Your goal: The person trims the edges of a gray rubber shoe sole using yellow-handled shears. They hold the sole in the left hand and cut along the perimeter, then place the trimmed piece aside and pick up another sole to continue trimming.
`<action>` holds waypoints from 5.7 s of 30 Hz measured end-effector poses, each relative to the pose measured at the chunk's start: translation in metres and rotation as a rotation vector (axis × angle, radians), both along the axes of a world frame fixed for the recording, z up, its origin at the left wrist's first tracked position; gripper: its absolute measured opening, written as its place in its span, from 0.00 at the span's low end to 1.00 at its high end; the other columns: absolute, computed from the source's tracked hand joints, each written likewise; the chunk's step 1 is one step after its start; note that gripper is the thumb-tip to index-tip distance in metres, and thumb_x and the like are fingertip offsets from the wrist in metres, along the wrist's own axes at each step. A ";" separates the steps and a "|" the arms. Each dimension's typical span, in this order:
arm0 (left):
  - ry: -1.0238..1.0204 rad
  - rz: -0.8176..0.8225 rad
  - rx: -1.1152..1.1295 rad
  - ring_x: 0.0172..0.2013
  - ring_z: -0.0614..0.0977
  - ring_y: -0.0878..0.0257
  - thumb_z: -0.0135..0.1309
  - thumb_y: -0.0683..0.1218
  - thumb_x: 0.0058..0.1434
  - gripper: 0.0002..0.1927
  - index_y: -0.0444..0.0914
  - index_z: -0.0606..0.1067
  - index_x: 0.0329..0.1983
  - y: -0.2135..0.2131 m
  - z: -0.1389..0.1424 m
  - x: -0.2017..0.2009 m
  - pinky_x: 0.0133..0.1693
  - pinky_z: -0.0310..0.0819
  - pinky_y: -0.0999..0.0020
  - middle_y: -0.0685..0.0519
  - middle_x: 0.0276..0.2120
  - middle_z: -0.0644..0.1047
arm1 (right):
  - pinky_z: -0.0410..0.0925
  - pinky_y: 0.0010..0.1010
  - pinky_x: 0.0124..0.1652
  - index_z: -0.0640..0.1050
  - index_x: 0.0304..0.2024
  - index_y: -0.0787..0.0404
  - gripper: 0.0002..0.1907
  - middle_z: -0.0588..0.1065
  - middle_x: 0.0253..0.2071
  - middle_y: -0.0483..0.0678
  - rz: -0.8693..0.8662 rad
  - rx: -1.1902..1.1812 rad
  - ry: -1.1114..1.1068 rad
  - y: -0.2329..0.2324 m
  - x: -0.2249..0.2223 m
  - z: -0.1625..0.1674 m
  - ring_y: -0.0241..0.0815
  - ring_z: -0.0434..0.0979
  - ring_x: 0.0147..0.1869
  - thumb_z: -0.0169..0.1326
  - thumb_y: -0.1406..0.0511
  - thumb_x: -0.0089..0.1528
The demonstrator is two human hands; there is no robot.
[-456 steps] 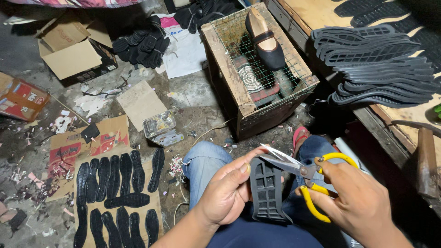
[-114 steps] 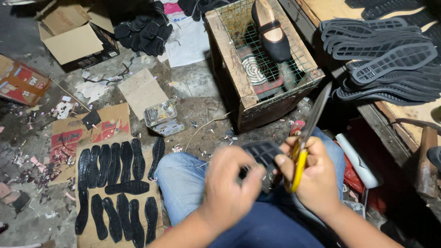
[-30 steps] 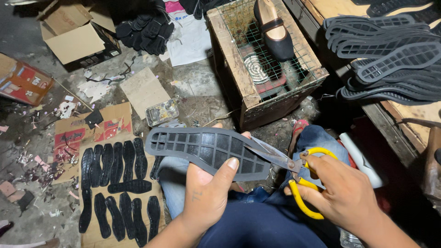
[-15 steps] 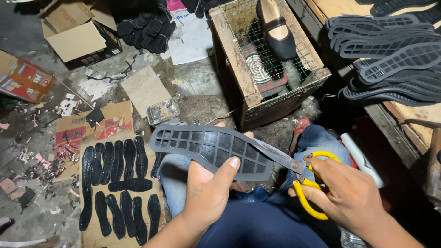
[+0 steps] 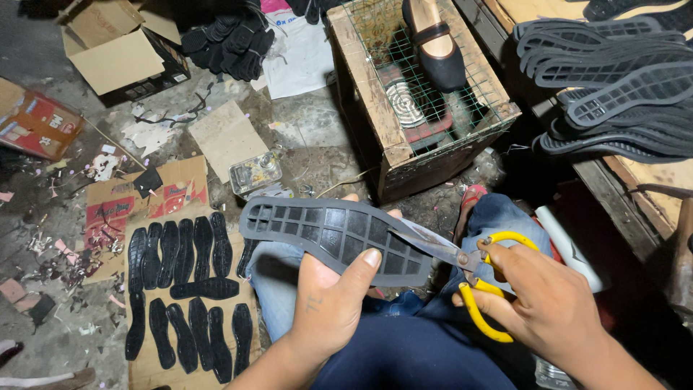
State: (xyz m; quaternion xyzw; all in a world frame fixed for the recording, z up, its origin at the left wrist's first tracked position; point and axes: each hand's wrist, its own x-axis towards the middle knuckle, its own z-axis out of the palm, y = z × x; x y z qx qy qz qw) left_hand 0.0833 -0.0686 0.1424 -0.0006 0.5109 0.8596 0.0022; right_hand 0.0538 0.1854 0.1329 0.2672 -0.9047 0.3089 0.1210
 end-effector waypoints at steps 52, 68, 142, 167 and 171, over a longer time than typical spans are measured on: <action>-0.123 0.055 0.521 0.36 0.76 0.59 0.55 0.45 0.64 0.26 0.36 0.65 0.65 -0.046 -0.050 -0.050 0.40 0.73 0.62 0.49 0.36 0.74 | 0.69 0.26 0.44 0.68 0.58 0.65 0.35 0.74 0.41 0.47 -0.058 -0.351 -0.412 0.019 0.012 -0.090 0.36 0.75 0.42 0.65 0.68 0.50; 0.063 -0.313 0.642 0.26 0.75 0.62 0.55 0.48 0.62 0.33 0.33 0.63 0.69 -0.072 -0.038 -0.048 0.33 0.68 0.68 0.50 0.29 0.72 | 0.73 0.26 0.46 0.71 0.61 0.66 0.30 0.73 0.40 0.47 0.010 -0.601 -0.794 0.001 0.033 -0.133 0.34 0.75 0.43 0.60 0.76 0.55; 0.101 -0.222 0.195 0.62 0.74 0.51 0.69 0.59 0.57 0.67 0.48 0.31 0.82 0.005 0.015 -0.014 0.52 0.77 0.64 0.38 0.68 0.64 | 0.73 0.29 0.32 0.80 0.45 0.65 0.23 0.80 0.32 0.50 -0.008 -0.150 -0.259 0.024 -0.002 0.013 0.41 0.82 0.30 0.65 0.66 0.46; 0.080 -0.251 0.289 0.69 0.67 0.51 0.69 0.52 0.60 0.64 0.45 0.33 0.83 -0.003 -0.005 -0.011 0.71 0.56 0.53 0.41 0.70 0.63 | 0.71 0.31 0.29 0.81 0.41 0.63 0.23 0.80 0.30 0.49 -0.007 -0.091 -0.181 0.013 -0.005 0.014 0.42 0.81 0.28 0.68 0.63 0.44; 0.075 -0.259 0.280 0.69 0.67 0.51 0.69 0.52 0.60 0.64 0.45 0.33 0.83 -0.004 -0.008 -0.013 0.71 0.57 0.53 0.40 0.70 0.63 | 0.71 0.31 0.29 0.81 0.40 0.62 0.23 0.80 0.28 0.49 -0.014 -0.078 -0.178 0.015 -0.004 0.008 0.42 0.80 0.26 0.69 0.62 0.44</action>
